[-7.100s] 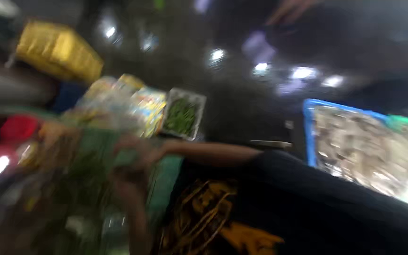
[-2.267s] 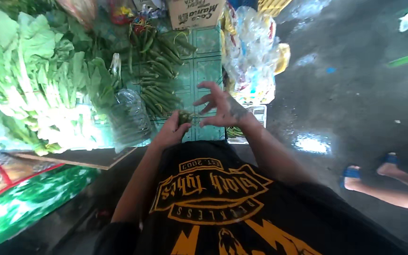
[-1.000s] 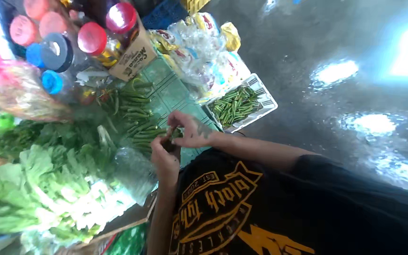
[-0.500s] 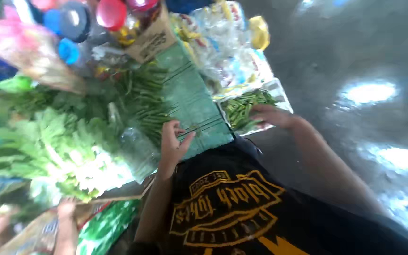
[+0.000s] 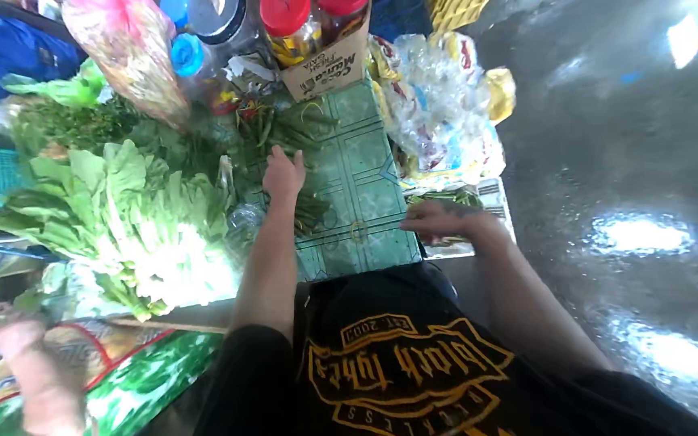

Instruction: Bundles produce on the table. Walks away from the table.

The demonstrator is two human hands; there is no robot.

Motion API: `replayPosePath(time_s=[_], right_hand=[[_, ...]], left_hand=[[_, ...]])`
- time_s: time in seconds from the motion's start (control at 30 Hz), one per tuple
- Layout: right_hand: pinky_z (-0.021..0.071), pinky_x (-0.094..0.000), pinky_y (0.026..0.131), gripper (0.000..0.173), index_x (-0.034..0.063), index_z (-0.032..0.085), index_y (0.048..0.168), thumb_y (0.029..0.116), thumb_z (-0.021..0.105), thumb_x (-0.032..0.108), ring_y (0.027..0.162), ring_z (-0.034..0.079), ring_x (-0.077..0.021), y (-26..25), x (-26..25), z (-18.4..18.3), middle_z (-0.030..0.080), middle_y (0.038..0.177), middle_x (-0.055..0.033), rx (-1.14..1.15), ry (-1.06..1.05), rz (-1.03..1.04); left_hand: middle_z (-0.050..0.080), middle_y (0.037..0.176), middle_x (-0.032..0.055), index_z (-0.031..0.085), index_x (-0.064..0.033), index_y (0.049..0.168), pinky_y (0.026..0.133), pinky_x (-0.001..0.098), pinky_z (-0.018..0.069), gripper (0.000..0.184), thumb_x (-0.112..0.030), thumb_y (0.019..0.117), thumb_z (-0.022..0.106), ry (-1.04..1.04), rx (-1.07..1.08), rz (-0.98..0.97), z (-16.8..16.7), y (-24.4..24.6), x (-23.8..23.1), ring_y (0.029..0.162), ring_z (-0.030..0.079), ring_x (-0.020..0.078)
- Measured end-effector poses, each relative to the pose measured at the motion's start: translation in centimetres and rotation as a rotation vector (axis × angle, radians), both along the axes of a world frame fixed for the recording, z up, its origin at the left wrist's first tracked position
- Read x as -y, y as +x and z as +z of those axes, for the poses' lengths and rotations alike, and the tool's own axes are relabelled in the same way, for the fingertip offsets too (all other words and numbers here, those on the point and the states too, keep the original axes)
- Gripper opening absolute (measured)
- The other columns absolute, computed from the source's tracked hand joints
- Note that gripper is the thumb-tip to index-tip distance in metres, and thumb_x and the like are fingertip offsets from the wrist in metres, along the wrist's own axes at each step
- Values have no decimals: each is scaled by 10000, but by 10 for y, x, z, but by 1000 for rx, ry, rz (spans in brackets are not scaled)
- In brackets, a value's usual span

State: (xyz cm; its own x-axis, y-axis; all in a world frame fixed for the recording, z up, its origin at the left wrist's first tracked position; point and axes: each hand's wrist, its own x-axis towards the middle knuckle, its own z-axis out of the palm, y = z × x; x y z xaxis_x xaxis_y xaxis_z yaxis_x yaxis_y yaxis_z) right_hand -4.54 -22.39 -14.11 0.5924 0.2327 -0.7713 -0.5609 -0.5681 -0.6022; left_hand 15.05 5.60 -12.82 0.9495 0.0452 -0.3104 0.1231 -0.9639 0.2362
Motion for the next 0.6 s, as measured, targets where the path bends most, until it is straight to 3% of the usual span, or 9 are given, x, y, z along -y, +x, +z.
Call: replayPosePath(time_s=[0.03, 0.07, 0.13, 0.2, 0.23, 0.3, 0.4, 0.5, 0.6], right_hand=[[575, -431, 676, 364, 19, 677, 1020, 1034, 611, 377, 659, 661, -205, 19, -18, 0, 677, 772, -105, 187, 45, 31], [593, -467, 706, 316, 50, 701, 1025, 1019, 625, 356, 708, 688, -213, 41, -36, -2, 697, 809, -90, 377, 48, 33], [562, -566, 895, 356, 44, 661, 1232, 1013, 643, 323, 981, 701, -321, 90, -76, 1, 708, 1072, -166, 577, -60, -18], [470, -571, 1089, 506, 68, 563, 1422, 999, 657, 330, 1287, 585, -363, 132, -116, -9, 606, 1377, -196, 607, -172, -83], [449, -572, 1113, 530, 82, 543, 1451, 1001, 650, 341, 1341, 546, -368, 147, -133, -17, 573, 1431, -194, 603, -209, -98], [486, -604, 1054, 460, 119, 604, 1392, 985, 653, 327, 1299, 580, -373, 165, -158, -33, 621, 1374, -174, 598, -269, -108], [513, -571, 1032, 339, 134, 685, 1291, 979, 645, 260, 1224, 640, -325, 162, -164, -38, 686, 1283, -131, 644, -258, -202], [569, -481, 960, 336, 78, 700, 1251, 975, 682, 268, 1059, 697, -276, 143, -141, -15, 704, 1188, -151, 711, -201, -386], [581, -395, 890, 321, 54, 677, 1239, 980, 669, 244, 971, 680, -211, 121, -112, 3, 678, 1146, -147, 833, -118, -623]], left_hand=[[660, 1268, 215, 427, -127, 1506, 863, 626, 560, 639, -547, 1029, 491, -18, -19, 5, -3, 6, 2, 1087, 688, 409], [691, 1207, 211, 431, -152, 1504, 862, 625, 560, 607, -506, 1024, 542, -79, -26, 23, -7, 11, 1, 1068, 696, 408], [672, 1230, 232, 476, -121, 1470, 900, 590, 563, 575, -354, 985, 678, -310, -20, 119, -15, 17, -5, 1060, 695, 390], [675, 1191, 225, 489, -108, 1446, 821, 534, 614, 563, -267, 961, 727, -471, -5, 165, -25, 19, -15, 923, 728, 345], [698, 1131, 217, 494, -116, 1440, 774, 515, 625, 542, -242, 966, 722, -517, 6, 158, -28, 17, -20, 857, 737, 327], [705, 1098, 186, 512, -124, 1412, 765, 498, 619, 432, -172, 1003, 643, -566, 25, 65, -29, 11, -30, 850, 729, 298], [632, 1325, 166, 625, -85, 1351, 985, 472, 554, 350, -89, 1015, 527, -539, 20, -216, -22, 3, -53, 1151, 655, 276], [600, 1350, 227, 586, -14, 1356, 1017, 519, 534, 448, -24, 911, 638, -412, -10, -350, -3, -5, -62, 1206, 621, 355], [658, 1253, 209, 623, -51, 1319, 1013, 532, 527, 367, -115, 963, 686, -374, 94, -328, 11, -15, -73, 1157, 645, 367]])
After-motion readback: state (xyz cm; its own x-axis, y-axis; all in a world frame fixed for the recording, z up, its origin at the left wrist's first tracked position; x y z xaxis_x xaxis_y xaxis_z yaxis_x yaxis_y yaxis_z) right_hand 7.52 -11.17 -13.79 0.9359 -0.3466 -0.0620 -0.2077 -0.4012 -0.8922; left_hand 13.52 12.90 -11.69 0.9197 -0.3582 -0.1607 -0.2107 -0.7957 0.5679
